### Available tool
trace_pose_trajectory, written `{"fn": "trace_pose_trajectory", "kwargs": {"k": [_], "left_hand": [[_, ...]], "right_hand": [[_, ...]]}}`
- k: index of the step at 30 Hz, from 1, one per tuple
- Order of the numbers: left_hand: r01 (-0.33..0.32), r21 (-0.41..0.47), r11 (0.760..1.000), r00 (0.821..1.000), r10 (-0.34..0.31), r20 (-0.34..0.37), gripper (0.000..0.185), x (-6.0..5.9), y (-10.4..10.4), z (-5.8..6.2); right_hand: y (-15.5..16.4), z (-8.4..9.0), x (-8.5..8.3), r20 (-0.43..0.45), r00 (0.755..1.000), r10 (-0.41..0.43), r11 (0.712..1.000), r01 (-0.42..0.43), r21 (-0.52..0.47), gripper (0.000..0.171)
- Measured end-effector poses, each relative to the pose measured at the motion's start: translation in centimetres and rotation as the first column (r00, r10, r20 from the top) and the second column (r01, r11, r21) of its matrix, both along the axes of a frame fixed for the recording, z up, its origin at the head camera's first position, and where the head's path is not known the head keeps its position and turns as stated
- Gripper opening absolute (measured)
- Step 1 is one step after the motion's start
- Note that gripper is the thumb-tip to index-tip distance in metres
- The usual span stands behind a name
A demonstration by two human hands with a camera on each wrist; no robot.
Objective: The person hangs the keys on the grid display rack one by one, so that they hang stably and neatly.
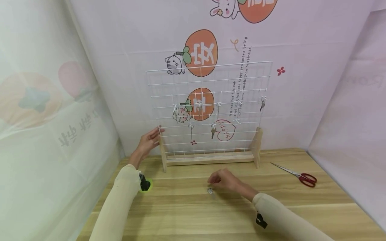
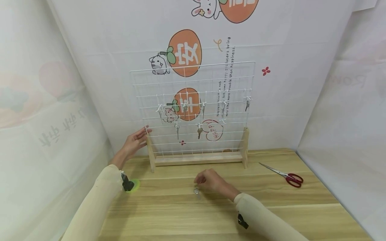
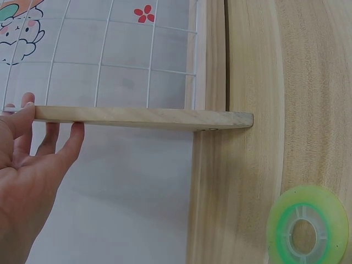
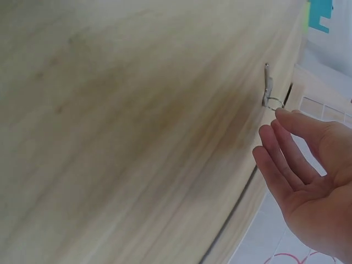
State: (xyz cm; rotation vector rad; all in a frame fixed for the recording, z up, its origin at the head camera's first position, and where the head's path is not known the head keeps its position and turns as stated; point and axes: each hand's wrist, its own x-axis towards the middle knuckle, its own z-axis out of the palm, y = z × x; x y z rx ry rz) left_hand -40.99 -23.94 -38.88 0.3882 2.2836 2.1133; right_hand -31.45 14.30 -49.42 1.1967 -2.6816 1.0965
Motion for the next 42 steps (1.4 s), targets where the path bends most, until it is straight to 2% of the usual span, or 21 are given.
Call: {"fn": "trace_pose_trajectory", "kwargs": {"k": [3,9,33,42], "left_hand": [[0.000,0.004,1.000,1.000,0.000,0.003,0.054,0.0,0.1,0.0],[0.004,0.012,1.000,1.000,-0.004,0.001,0.054,-0.1,0.2,0.0],[0.013,0.022,1.000,1.000,-0.013,-0.008,0.055,0.0,0.0,-0.2],[0.017,0.029,0.999,1.000,-0.016,-0.014,0.055,0.3,0.1,-0.1]], "right_hand": [[-0.2,-0.1,0.1,0.008,1.000,-0.012,1.000,0.012,0.023,0.010],[-0.4,0.0,0.3,-0.042,0.999,-0.035,0.997,0.037,0.063,0.008],[0.0,0.2,0.5,-0.027,0.999,-0.036,0.999,0.037,0.032,0.006],[0.8,0.8,0.6,-0.047,0.997,-0.067,0.997,0.068,0.031,0.007]]}}
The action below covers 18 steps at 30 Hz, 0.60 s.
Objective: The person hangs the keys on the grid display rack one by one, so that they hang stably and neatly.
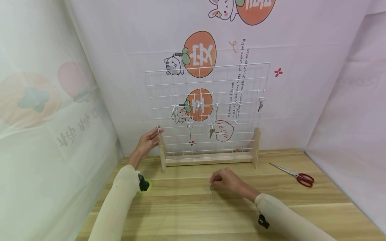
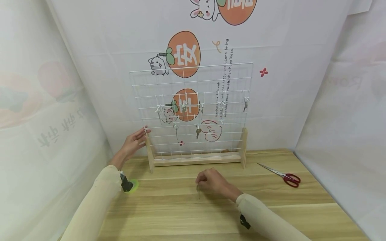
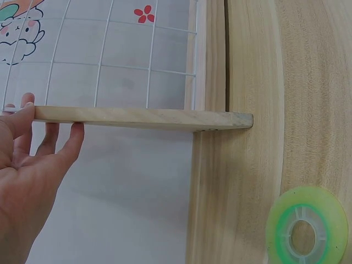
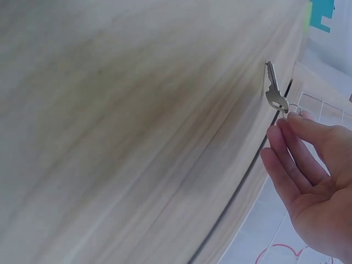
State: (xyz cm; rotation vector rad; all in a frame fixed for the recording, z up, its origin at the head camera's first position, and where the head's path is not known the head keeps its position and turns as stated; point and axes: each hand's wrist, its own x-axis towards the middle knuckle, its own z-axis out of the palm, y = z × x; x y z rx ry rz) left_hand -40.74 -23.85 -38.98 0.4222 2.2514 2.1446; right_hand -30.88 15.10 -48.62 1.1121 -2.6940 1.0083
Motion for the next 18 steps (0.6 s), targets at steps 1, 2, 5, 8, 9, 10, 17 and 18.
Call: {"fn": "trace_pose_trajectory", "kwargs": {"k": [1,2,5,8,9,10,17,18], "left_hand": [[-0.003,-0.003,1.000,1.000,0.003,0.000,0.055,0.0,0.0,0.0],[-0.004,-0.006,1.000,1.000,0.004,0.001,0.055,0.0,0.0,0.0],[-0.008,-0.016,1.000,1.000,0.008,0.004,0.055,-0.1,-0.1,0.0],[-0.009,-0.019,1.000,1.000,0.009,0.008,0.055,-0.2,-0.1,-0.1],[-0.009,-0.019,1.000,1.000,0.009,0.008,0.055,-0.2,-0.1,-0.1],[-0.010,-0.019,1.000,1.000,0.010,0.009,0.055,-0.2,-0.2,-0.1],[-0.005,-0.008,1.000,1.000,0.005,0.005,0.054,-0.1,-0.1,0.0],[-0.003,-0.007,1.000,1.000,0.003,0.004,0.054,-0.1,-0.1,0.0]], "right_hand": [[0.1,0.1,0.0,-0.008,1.000,-0.002,1.000,0.002,0.002,0.007],[0.2,0.2,0.0,-0.011,1.000,-0.007,1.000,0.007,0.004,0.007],[0.6,0.4,-0.1,-0.005,1.000,-0.019,1.000,0.019,0.005,0.008],[1.0,0.6,-0.1,-0.001,0.999,-0.033,0.999,0.033,0.007,0.007],[1.2,0.7,-0.1,-0.005,0.999,-0.035,0.999,0.035,0.008,0.007],[1.4,0.8,-0.2,-0.007,0.999,-0.037,0.999,0.037,0.009,0.007],[2.7,1.6,-0.8,-0.061,0.997,-0.054,0.998,0.056,0.023,0.009],[2.9,1.7,-0.9,-0.065,0.997,-0.053,0.998,0.054,0.020,0.009]]}}
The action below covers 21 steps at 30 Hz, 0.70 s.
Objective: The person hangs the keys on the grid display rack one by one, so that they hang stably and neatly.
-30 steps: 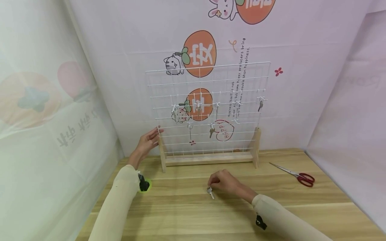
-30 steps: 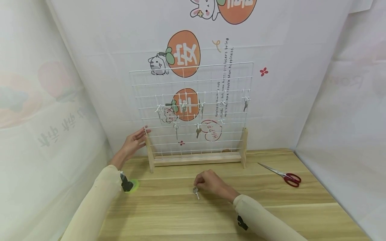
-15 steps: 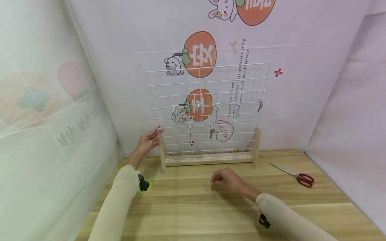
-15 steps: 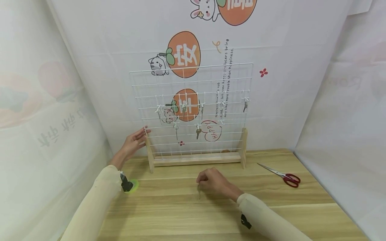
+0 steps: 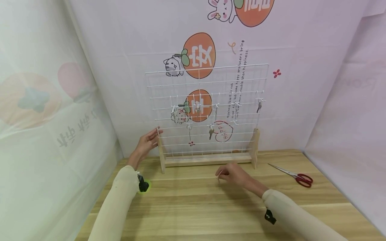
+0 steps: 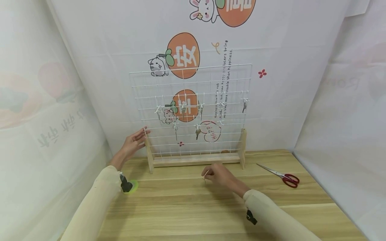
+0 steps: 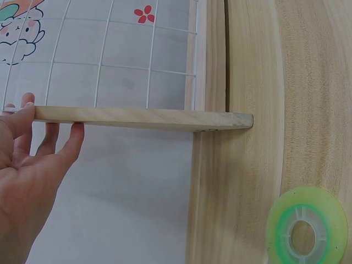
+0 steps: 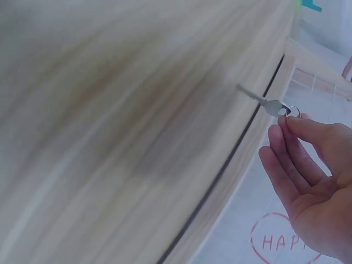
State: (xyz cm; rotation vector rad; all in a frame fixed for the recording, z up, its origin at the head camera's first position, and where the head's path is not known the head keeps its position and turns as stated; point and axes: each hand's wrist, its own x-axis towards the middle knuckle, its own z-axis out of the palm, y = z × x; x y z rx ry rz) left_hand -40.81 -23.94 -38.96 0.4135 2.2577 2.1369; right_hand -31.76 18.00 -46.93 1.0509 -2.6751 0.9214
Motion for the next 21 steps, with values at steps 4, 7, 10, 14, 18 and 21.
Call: {"fn": "trace_pose_trajectory", "kwargs": {"k": [4,7,10,14,18,21], "left_hand": [[0.002,0.003,1.000,1.000,-0.002,0.002,0.054,0.1,0.1,0.1],[0.007,-0.003,1.000,1.000,-0.007,0.002,0.055,0.1,0.1,0.1],[0.007,-0.004,1.000,1.000,-0.007,0.001,0.055,0.2,0.1,0.2],[0.001,-0.002,1.000,1.000,-0.001,0.001,0.055,0.1,0.0,0.1],[-0.002,-0.010,1.000,1.000,0.002,0.000,0.055,0.0,0.0,0.0],[-0.002,-0.011,1.000,1.000,0.002,-0.001,0.055,-0.1,0.0,0.0]], "right_hand": [[0.8,0.8,-0.3,-0.022,1.000,-0.002,1.000,0.002,-0.005,0.009],[1.3,1.5,-0.6,-0.057,0.998,0.005,1.000,-0.005,0.002,0.009],[1.7,2.6,-0.9,-0.096,0.995,0.008,1.000,-0.007,0.010,0.010],[2.2,4.0,-1.3,-0.120,0.993,-0.014,1.000,0.016,0.022,0.010],[2.6,5.3,-1.6,-0.108,0.994,-0.024,1.000,0.025,0.006,0.011],[2.9,6.3,-1.8,-0.096,0.995,-0.028,0.999,0.026,-0.025,0.010]]}}
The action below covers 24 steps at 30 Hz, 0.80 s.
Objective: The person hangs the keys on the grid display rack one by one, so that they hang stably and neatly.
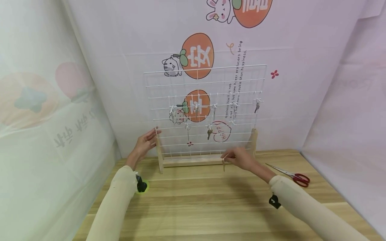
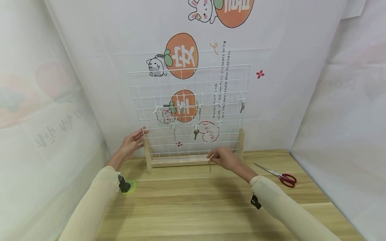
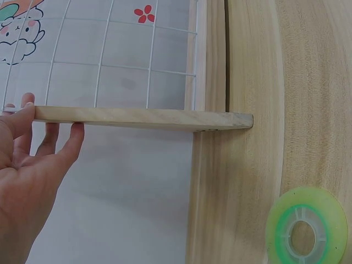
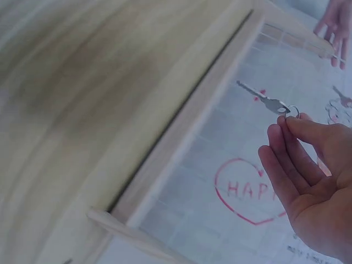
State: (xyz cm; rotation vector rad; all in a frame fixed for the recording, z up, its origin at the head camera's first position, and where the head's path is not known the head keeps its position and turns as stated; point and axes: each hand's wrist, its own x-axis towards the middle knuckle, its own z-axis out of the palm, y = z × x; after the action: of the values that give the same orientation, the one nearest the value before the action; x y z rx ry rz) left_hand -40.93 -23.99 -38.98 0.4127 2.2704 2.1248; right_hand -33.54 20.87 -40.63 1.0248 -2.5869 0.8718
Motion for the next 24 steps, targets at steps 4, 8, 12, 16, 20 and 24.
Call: {"fn": "trace_pose_trajectory", "kwargs": {"k": [4,8,12,16,20,24], "left_hand": [[-0.006,0.003,1.000,1.000,0.006,0.002,0.054,0.0,0.0,0.1],[-0.010,0.001,1.000,1.000,0.010,0.006,0.054,0.0,0.0,0.3],[-0.009,0.001,1.000,1.000,0.009,0.010,0.054,0.1,0.0,0.3],[-0.006,0.006,1.000,1.000,0.006,0.006,0.055,0.1,0.1,0.2],[-0.006,0.002,1.000,1.000,0.006,-0.002,0.055,0.2,0.1,0.1],[-0.008,0.000,1.000,1.000,0.008,0.001,0.055,0.1,0.1,0.1]], "right_hand": [[0.5,1.6,-0.3,0.010,0.999,-0.035,0.999,0.035,-0.012,0.009],[1.0,3.3,-0.5,0.031,0.997,-0.077,0.997,0.077,0.002,0.009],[1.6,5.0,-0.6,0.062,0.993,-0.099,0.995,0.099,0.002,0.011],[2.0,6.4,-0.7,0.025,0.990,-0.136,0.991,0.135,0.019,0.011],[2.3,7.5,-1.0,-0.006,0.986,-0.166,0.986,0.166,0.011,0.010],[2.7,8.3,-1.1,-0.045,0.981,-0.187,0.982,0.188,0.010,0.011]]}}
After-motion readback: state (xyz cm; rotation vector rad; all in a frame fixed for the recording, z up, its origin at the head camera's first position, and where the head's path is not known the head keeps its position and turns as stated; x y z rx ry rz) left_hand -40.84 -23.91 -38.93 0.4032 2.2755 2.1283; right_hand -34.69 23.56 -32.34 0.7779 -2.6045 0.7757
